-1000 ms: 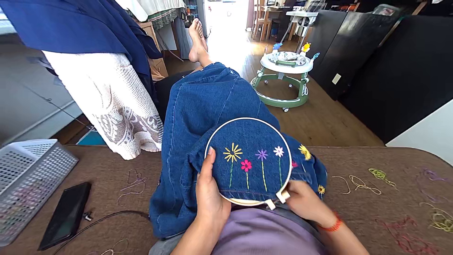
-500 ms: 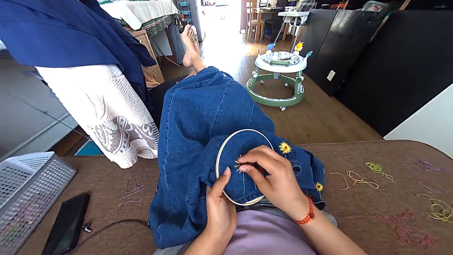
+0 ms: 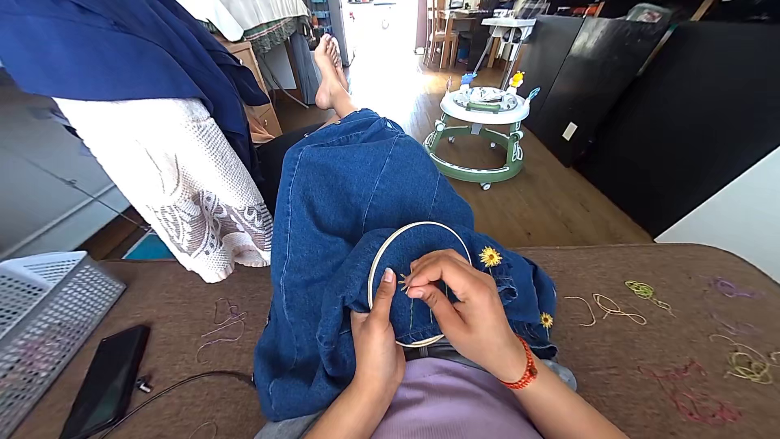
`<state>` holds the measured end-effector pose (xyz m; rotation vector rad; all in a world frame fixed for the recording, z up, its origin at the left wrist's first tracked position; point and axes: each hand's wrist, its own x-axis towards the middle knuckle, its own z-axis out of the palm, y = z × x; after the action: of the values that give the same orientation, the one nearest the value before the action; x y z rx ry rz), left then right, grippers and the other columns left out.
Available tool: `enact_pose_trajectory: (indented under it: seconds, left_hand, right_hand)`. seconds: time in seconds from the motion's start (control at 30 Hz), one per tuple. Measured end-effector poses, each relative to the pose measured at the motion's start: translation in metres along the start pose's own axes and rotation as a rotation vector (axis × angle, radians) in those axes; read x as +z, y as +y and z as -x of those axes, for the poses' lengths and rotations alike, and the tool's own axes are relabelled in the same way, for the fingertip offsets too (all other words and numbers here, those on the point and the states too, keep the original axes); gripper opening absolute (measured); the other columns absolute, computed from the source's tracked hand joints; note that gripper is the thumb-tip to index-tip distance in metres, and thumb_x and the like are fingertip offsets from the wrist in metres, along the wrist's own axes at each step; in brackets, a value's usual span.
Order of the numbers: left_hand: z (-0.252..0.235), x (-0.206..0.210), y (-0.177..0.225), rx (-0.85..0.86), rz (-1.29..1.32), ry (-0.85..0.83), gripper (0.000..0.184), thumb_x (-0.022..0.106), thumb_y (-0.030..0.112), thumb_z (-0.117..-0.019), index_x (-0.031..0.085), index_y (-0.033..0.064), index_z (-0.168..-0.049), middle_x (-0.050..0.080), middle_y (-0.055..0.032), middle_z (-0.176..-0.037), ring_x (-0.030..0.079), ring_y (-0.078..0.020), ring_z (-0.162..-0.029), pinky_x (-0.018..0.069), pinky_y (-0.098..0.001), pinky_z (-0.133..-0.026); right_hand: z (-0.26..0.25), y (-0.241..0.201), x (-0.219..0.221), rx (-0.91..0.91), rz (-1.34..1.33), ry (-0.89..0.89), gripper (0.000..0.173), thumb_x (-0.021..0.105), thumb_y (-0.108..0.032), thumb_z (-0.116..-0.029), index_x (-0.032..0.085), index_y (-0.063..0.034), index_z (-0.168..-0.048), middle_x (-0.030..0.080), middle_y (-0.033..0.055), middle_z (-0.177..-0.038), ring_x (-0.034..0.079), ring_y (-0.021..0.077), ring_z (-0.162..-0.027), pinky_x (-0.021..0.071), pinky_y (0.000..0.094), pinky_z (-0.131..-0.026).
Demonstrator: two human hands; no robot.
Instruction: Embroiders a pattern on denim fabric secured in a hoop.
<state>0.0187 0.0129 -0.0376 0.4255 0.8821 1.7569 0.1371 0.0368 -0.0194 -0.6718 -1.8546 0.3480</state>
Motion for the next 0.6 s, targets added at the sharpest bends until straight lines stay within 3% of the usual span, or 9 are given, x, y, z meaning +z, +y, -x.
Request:
enact_pose_trajectory:
  seconds: [0.07,0.17,0.27,0.47,0.6]
  left_hand:
    - [-0.003,-0.001,-0.001,-0.009,0.006,0.003,0.020,0.052,0.012,-0.1059,0.061,-0.0017,-0.118,0.072,-0.0158,-0.092,0.074,-0.0211,-0.082,0.0633,-0.0373,-0.077]
    - [-0.006,-0.002,-0.002,-0.021,-0.008,0.024,0.023,0.053,0.014,-0.1059,0.059,-0.0020,-0.122,0.072,-0.0173,-0.097,0.074,-0.0228,-0.085,0.0635,-0.0383,-0.078]
    - [-0.007,-0.002,-0.003,0.004,-0.028,0.039,0.025,0.056,0.012,-0.1044,0.058,-0.0024,-0.125,0.072,-0.0177,-0.102,0.074,-0.0233,-0.090,0.0632,-0.0389,-0.082]
    - [0.000,-0.002,-0.003,0.004,0.027,-0.008,0.028,0.058,0.002,-0.0983,0.055,-0.0037,-0.125,0.071,-0.0185,-0.101,0.074,-0.0235,-0.090,0.0631,-0.0399,-0.082]
    - [-0.001,-0.005,-0.001,-0.001,0.017,-0.037,0.045,0.070,-0.010,-0.0721,0.056,-0.0078,-0.114,0.072,-0.0173,-0.090,0.074,-0.0222,-0.080,0.0644,-0.0378,-0.074]
  right_hand:
    - [-0.001,-0.012,-0.009,0.063,-0.189,-0.018,0.009,0.059,-0.015,-0.1026,0.063,-0.0086,-0.097,0.070,-0.0015,-0.085,0.069,0.0067,-0.078,0.0609,0.0221,-0.070]
    - [-0.012,-0.035,-0.034,0.101,-0.336,-0.046,0.011,0.055,-0.020,-0.1057,0.058,-0.0113,-0.100,0.065,-0.0017,-0.076,0.064,0.0060,-0.063,0.0578,0.0199,-0.057]
    - [-0.031,-0.058,-0.060,0.022,-0.364,-0.040,0.014,0.057,-0.028,-0.1055,0.058,-0.0139,-0.101,0.061,-0.0037,-0.078,0.062,0.0048,-0.063,0.0582,0.0199,-0.056]
    - [-0.075,-0.068,-0.053,-0.127,-0.397,-0.019,0.009,0.059,-0.017,-0.1036,0.055,-0.0090,-0.100,0.062,-0.0022,-0.082,0.063,0.0051,-0.064,0.0587,0.0198,-0.055]
    - [-0.101,-0.068,-0.036,-0.114,-0.539,-0.094,0.006,0.052,-0.007,-0.1047,0.053,-0.0064,-0.099,0.063,0.0004,-0.082,0.065,0.0075,-0.066,0.0605,0.0229,-0.059]
